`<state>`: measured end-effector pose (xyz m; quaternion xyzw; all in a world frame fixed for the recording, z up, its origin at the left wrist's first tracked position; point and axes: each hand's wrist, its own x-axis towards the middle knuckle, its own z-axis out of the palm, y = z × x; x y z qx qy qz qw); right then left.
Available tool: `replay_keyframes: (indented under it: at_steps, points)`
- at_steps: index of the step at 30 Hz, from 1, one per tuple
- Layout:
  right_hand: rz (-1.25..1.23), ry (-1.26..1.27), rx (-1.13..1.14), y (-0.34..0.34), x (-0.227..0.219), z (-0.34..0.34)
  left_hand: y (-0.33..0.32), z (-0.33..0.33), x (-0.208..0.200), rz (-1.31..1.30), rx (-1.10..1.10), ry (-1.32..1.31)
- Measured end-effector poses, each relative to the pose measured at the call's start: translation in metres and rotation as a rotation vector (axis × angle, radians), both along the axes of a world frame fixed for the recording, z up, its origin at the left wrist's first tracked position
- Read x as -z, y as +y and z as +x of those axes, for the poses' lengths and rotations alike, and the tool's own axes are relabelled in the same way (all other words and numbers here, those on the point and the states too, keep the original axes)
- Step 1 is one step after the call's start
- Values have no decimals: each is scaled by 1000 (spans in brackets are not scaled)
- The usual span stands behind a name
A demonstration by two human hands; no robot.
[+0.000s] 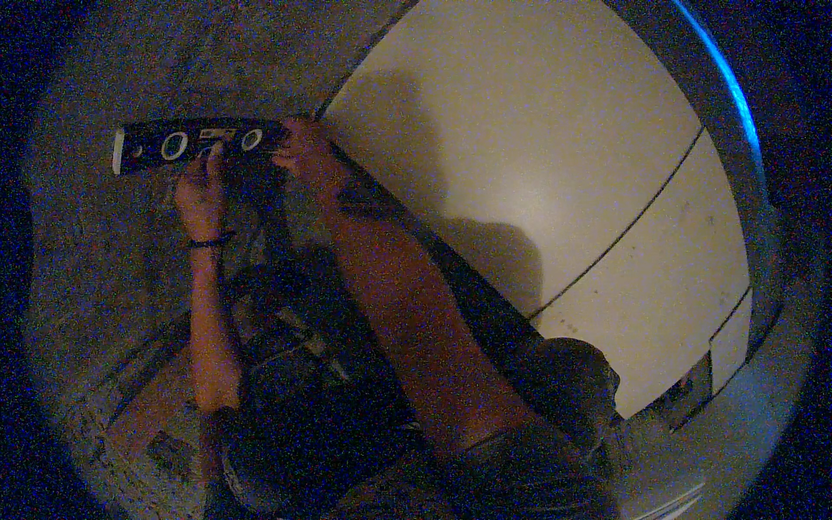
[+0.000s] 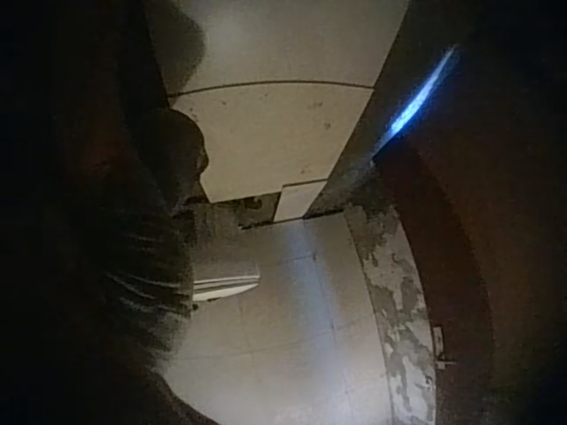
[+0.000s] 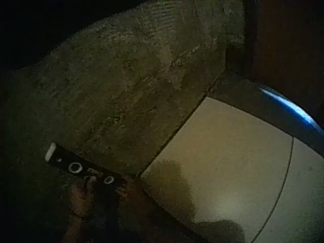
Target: The person uses a spirit level and a pencil to mark reference lines on a concrete wall, then picks up a tile from the floor.
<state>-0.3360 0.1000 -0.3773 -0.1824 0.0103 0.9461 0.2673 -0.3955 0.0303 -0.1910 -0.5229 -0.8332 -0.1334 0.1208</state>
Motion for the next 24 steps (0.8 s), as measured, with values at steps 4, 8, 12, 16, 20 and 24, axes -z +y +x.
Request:
replay_keyframes:
  at_steps: [4, 8, 12, 16, 20, 24]
  points:
    - [219, 46, -149, 27, 37, 10, 10, -3, 7, -96, 4, 76]
    - [329, -78, -160, 14, 27, 29, 5, -4, 6, -48, -7, 24]
    - [326, -241, -39, 31, 8, 91, 18, -8, 11, -68, -14, -33]
    - [285, -336, -60, 22, -50, 137, 4, -20, 18, -41, -73, -77]
    - [306, -623, -79, 30, -104, 193, 31, 13, -17, -295, -295, -245]
    - [364, -593, -103, 25, -108, 192, 33, -36, 16, -131, -163, -141]
